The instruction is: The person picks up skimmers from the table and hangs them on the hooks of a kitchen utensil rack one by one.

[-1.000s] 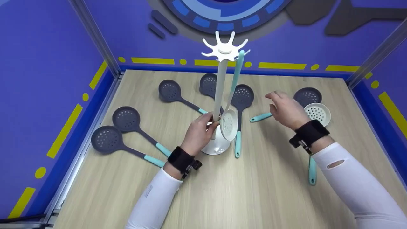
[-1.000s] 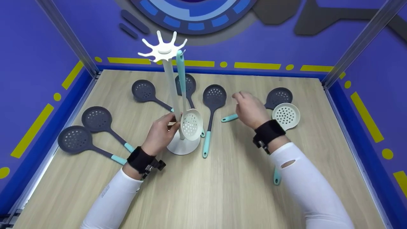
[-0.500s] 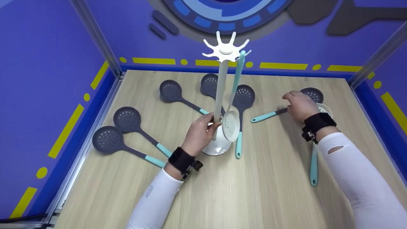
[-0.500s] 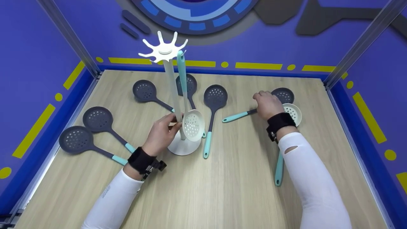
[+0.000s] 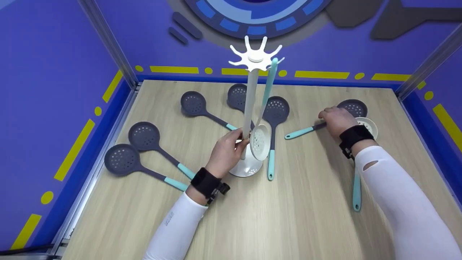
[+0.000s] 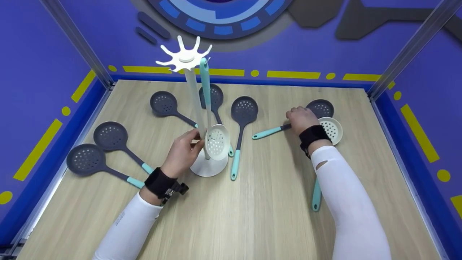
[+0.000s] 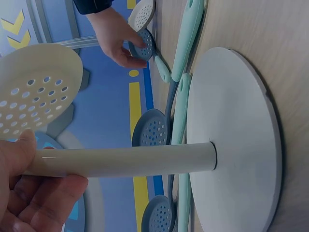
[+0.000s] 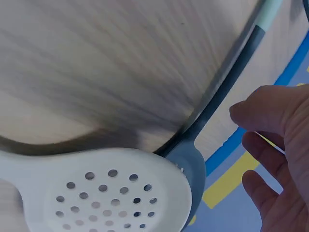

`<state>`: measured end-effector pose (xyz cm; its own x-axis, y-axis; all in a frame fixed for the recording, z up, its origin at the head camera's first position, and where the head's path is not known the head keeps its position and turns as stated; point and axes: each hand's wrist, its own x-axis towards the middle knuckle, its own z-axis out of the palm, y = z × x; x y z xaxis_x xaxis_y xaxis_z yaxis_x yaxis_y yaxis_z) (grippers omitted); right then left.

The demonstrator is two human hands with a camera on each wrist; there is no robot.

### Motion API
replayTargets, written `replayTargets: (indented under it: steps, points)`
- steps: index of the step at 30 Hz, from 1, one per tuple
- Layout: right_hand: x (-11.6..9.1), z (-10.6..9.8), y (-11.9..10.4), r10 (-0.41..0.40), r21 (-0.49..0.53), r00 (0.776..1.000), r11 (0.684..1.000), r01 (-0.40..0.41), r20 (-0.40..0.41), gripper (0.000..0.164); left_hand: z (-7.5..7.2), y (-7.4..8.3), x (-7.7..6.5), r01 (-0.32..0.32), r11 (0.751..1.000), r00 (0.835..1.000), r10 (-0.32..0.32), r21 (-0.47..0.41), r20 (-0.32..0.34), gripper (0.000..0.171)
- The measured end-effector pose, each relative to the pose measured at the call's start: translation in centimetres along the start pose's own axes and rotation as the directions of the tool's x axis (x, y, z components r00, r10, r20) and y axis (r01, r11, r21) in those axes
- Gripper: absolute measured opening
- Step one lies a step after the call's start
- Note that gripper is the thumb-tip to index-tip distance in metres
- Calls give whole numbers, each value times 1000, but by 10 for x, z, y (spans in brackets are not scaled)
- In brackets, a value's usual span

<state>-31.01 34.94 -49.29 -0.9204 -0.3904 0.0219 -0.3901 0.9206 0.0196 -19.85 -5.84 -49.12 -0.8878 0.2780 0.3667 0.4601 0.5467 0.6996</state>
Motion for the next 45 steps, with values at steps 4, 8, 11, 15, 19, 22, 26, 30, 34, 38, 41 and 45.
replayTargets:
  steps: [4, 8, 11, 15, 19, 22, 26, 30, 34, 38, 41, 45]
  points:
    - [3, 6, -6, -52, -94, 998, 994, 54, 23, 31, -1, 1, 0, 0, 1000, 1000, 0, 16, -4, 18]
    - [5, 13, -10, -42, -116, 998, 992, 47, 43, 27, 0, 1, 0, 5, 1000, 1000, -5, 6, 2, 18]
    - [6, 16, -12, -28, -102, 999, 994, 32, 41, 25, 0, 0, 0, 1, 1000, 1000, -1, -9, 1, 19]
    - [6, 19, -13, -31, -74, 999, 997, 33, 30, 21, 1, -1, 0, -17, 1000, 1000, 17, -15, -7, 19]
    - [5, 23, -13, -43, -63, 998, 997, 45, 36, 19, 2, -1, 0, -24, 1000, 1000, 24, -9, -3, 21]
    - [5, 26, -11, -57, -57, 998, 997, 59, 36, 21, 1, -1, 0, -18, 1000, 1000, 18, -15, -3, 22]
    - [5, 28, -9, -96, -52, 995, 994, 97, 24, 23, 0, -1, -1, -17, 1000, 1000, 17, -4, -8, 22]
    - [6, 29, -7, -124, -42, 992, 991, 125, 21, 24, 0, -2, -1, -34, 999, 999, 34, 26, -13, 20]
    - [5, 29, -6, -129, -25, 992, 991, 129, 17, 23, 1, -2, -1, -37, 999, 999, 37, 25, -13, 19]
    - [3, 29, -7, -140, -32, 990, 990, 139, -14, 21, 1, -2, -1, -21, 1000, 1000, 21, -10, -3, 23]
    - [2, 28, -6, -146, -49, 988, 988, 144, -40, 20, 1, -2, -1, -15, 1000, 1000, 15, -20, 1, 25]
    - [2, 27, -4, -145, -69, 988, 988, 141, -52, 23, 1, -2, -1, -15, 1000, 1000, 15, -19, -1, 24]
